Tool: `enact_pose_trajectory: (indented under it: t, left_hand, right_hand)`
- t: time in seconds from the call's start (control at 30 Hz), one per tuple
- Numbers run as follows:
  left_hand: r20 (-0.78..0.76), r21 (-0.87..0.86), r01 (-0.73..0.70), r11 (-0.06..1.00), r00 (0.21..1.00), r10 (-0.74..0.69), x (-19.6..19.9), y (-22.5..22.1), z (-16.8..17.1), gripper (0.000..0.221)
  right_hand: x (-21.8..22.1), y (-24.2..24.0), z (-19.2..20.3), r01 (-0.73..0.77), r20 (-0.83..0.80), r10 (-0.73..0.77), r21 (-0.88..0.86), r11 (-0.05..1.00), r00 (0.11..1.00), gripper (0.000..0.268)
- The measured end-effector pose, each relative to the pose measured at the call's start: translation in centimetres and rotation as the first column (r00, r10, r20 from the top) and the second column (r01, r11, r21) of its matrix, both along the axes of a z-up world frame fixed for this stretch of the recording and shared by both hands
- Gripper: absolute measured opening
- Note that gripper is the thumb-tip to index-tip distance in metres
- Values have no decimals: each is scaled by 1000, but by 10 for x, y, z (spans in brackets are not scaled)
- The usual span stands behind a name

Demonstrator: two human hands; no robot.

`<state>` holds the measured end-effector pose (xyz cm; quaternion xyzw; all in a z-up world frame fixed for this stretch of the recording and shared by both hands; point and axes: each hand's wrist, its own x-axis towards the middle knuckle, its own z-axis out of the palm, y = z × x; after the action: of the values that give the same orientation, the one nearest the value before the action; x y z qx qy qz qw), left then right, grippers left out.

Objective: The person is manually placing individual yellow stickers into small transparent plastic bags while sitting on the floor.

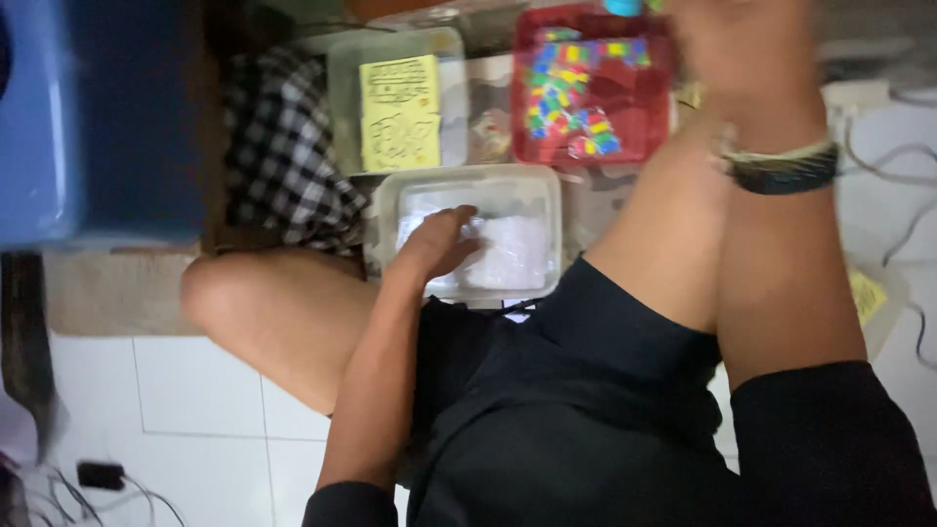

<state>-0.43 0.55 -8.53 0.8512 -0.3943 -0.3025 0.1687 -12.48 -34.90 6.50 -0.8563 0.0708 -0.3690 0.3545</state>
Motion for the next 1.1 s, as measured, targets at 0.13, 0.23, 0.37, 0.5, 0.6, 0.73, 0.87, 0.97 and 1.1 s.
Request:
enact_pose_trajectory:
  t: [0.13, 0.23, 0.37, 0.5, 0.6, 0.73, 0.87, 0.97, 1.1]
  left_hand:
    - [21, -34, -9, 999, 1000, 9, -1, -4, -1, 59]
    - [44, 3, -44, 999, 998, 44, -6, -6, -10, 62]
    - [-110, 181, -40, 983, 992, 61, 2, -10, 15, 60]
    - [-98, 146, -64, 987, 992, 78, 2, -3, 27, 59]
    - [-81, 111, -81, 990, 993, 90, -1, -4, 47, 55]
    - [-42, 87, -57, 995, 997, 61, -5, -10, 46, 48]
    - [7, 139, -45, 989, 999, 44, 4, -21, -4, 49]
    - [126, 130, -23, 991, 992, 7, 5, -30, -19, 55]
    - [329, 79, -20, 997, 944, -7, -5, -32, -52, 23]
  right_hand:
    - [115, 97, 14, -523, -170, 537, 122, 844, 826, 20]
    - [179, 159, -66, -537, -295, 501, -51, 842, 814, 16]
    - [231, 205, -168, -411, -651, 171, -236, 880, 740, 34]
    - [244, 210, -202, -374, -753, -5, -332, 866, 658, 92]
    - [239, 213, -198, -398, -747, -37, -394, 828, 664, 88]
    - [232, 215, -184, -406, -740, -13, -384, 829, 673, 77]
    - [231, 204, -193, -417, -730, 6, -383, 824, 683, 42]
    - [229, 196, -161, -403, -698, 93, -296, 866, 710, 34]
    - [205, 167, -90, -393, -465, 262, -211, 895, 846, 23]
